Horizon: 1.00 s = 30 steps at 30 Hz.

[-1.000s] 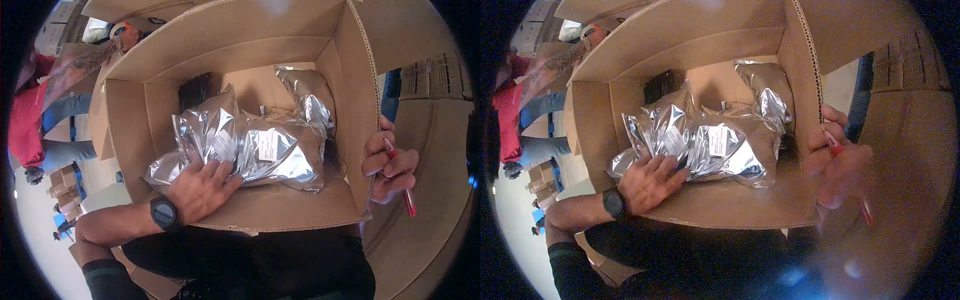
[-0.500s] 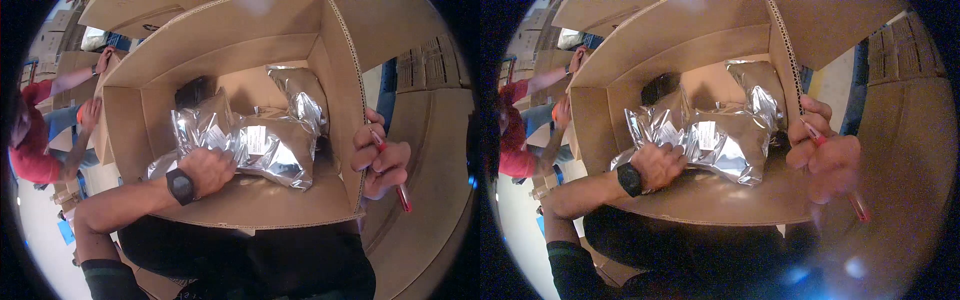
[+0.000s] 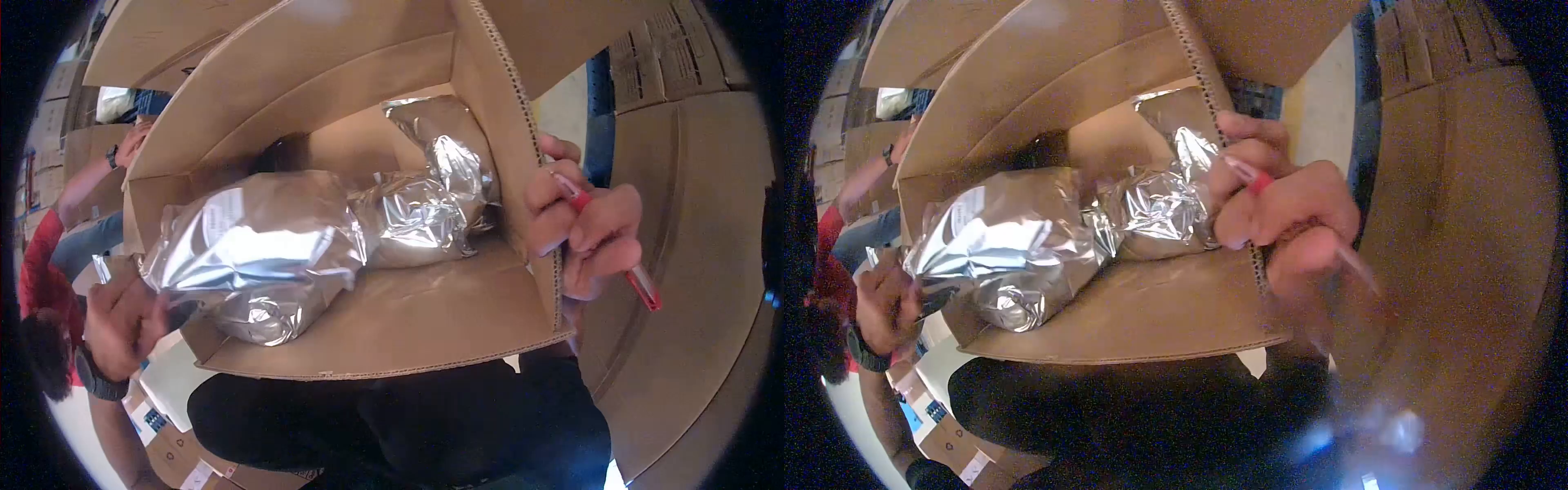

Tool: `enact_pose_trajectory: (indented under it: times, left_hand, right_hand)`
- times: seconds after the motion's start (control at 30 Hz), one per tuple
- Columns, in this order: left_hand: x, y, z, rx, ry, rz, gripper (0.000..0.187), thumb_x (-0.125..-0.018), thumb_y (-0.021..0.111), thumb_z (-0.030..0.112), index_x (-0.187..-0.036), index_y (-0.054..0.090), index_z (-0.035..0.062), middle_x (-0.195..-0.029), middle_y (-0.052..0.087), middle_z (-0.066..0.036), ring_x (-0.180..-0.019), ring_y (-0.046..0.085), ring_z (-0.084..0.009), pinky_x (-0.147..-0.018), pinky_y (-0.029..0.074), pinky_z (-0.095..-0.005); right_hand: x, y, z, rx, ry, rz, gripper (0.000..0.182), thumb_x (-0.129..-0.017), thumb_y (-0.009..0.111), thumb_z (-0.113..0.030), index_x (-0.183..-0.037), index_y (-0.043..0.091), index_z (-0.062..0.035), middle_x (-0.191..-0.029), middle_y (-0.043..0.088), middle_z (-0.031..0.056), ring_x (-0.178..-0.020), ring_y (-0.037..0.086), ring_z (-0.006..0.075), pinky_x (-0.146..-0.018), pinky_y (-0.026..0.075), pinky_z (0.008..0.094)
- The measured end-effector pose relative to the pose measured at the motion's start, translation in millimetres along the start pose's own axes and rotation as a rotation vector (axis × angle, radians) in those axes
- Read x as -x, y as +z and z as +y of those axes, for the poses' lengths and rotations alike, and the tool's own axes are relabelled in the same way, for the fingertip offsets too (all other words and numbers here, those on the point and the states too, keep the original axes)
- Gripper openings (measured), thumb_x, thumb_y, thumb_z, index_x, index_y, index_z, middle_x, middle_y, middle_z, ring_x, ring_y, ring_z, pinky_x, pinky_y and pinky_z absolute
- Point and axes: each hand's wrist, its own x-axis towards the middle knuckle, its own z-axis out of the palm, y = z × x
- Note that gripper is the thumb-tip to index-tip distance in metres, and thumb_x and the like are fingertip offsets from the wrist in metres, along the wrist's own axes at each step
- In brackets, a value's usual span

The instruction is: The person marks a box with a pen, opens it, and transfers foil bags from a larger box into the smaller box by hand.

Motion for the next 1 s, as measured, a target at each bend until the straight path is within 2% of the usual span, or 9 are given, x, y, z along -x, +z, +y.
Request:
enact_pose_trajectory:
  times: [0.17, 0.27, 0.4, 0.47, 0.57, 0.6, 0.7, 0.83, 1.0]
  left_hand:
    - [24, 20, -19, 0.019, -0.203, 0.079, 0.019, -0.076, 0.066, 0.006, -0.066, 0.051, 0.0027, -0.065, 0.049, -0.013, -0.055, 0.052, -0.0307, -0.049, 0.040, -0.0399]
    - [29, 35, -21, -0.015, -0.039, 0.044, 0.018, -0.073, 0.069, 0.009, -0.067, 0.054, 0.0034, -0.066, 0.050, -0.011, -0.058, 0.052, -0.0303, -0.051, 0.043, -0.0397]
    - [30, 50, -22, -0.157, -0.124, -0.044, 0.017, -0.072, 0.071, 0.011, -0.070, 0.056, 0.0026, -0.075, 0.056, -0.009, -0.079, 0.058, -0.0293, -0.067, 0.046, -0.0420]
    - [20, 44, -21, -0.208, -0.051, 0.149, 0.019, -0.071, 0.070, 0.012, -0.071, 0.054, 0.0017, -0.082, 0.057, -0.011, -0.094, 0.057, -0.0323, -0.082, 0.044, -0.0468]
    - [32, 35, -19, -0.210, -0.152, 0.233, 0.018, -0.071, 0.069, 0.008, -0.071, 0.052, 0.0005, -0.089, 0.058, -0.014, -0.102, 0.056, -0.0353, -0.090, 0.039, -0.0513]
    - [40, 28, -19, -0.136, -0.139, 0.238, 0.013, -0.073, 0.065, 0.004, -0.075, 0.053, -0.0010, -0.094, 0.059, -0.015, -0.105, 0.056, -0.0352, -0.089, 0.041, -0.0489]
    - [106, 43, -8, 0.051, -0.501, 0.349, 0.011, -0.086, 0.055, 0.004, -0.079, 0.052, -0.0039, -0.087, 0.056, -0.014, -0.084, 0.056, -0.0274, -0.073, 0.043, -0.0337]
    - [190, 85, 3, 0.352, -0.805, 0.488, 0.028, -0.098, 0.046, 0.020, -0.084, 0.054, -0.0033, -0.071, 0.043, -0.005, -0.058, 0.042, -0.0108, -0.052, 0.032, -0.0258]
    - [215, 141, 23, 0.498, -0.839, 0.605, 0.033, -0.097, 0.047, 0.024, -0.074, 0.047, -0.0008, -0.070, 0.042, -0.004, -0.062, 0.040, -0.0129, -0.055, 0.032, -0.0293]
  right_hand:
    - [1, -1, -1, 0.036, -0.014, 0.000, 0.043, -0.099, 0.026, -0.055, -0.085, 0.037, -0.0154, -0.046, 0.043, 0.0011, -0.054, 0.037, 0.0138, -0.107, 0.025, 0.0503]
    - [2, -3, -2, 0.041, 0.008, -0.017, 0.043, -0.099, 0.026, -0.055, -0.085, 0.037, -0.0151, -0.045, 0.041, 0.0007, -0.054, 0.035, 0.0138, -0.107, 0.025, 0.0494]
    - [4, -2, -4, 0.068, 0.048, 0.011, 0.044, -0.099, 0.026, -0.055, -0.085, 0.036, -0.0150, -0.045, 0.042, 0.0005, -0.053, 0.034, 0.0142, -0.107, 0.025, 0.0486]
    - [5, -4, -8, 0.151, 0.067, 0.024, 0.045, -0.099, 0.025, -0.056, -0.084, 0.036, -0.0151, -0.045, 0.043, 0.0006, -0.053, 0.034, 0.0143, -0.107, 0.025, 0.0486]
    - [-7, -11, -17, 0.220, 0.109, -0.073, 0.047, -0.098, 0.024, -0.057, -0.090, 0.038, -0.0139, -0.046, 0.045, 0.0011, -0.054, 0.038, 0.0150, -0.106, 0.026, 0.0495]
    - [-15, -14, -23, 0.210, 0.128, -0.167, 0.049, -0.098, 0.023, -0.058, -0.096, 0.042, -0.0126, -0.047, 0.046, 0.0014, -0.055, 0.042, 0.0157, -0.105, 0.027, 0.0503]
    - [-41, -11, -46, 0.117, 0.104, -0.358, 0.056, -0.097, 0.028, -0.058, -0.116, 0.048, -0.0090, -0.058, 0.055, 0.0074, -0.066, 0.055, 0.0204, -0.098, 0.036, 0.0513]
    - [-73, 28, -63, 0.628, 0.260, -0.313, 0.032, -0.097, 0.047, -0.034, -0.112, 0.057, -0.0087, -0.097, 0.062, 0.0158, -0.087, 0.059, 0.0260, -0.077, 0.050, 0.0446]
    - [-110, 107, -27, 0.751, 0.515, -1.216, 0.027, -0.090, 0.058, -0.024, -0.106, 0.056, -0.0026, -0.086, 0.067, 0.0146, -0.086, 0.062, 0.0359, -0.077, 0.050, 0.0394]
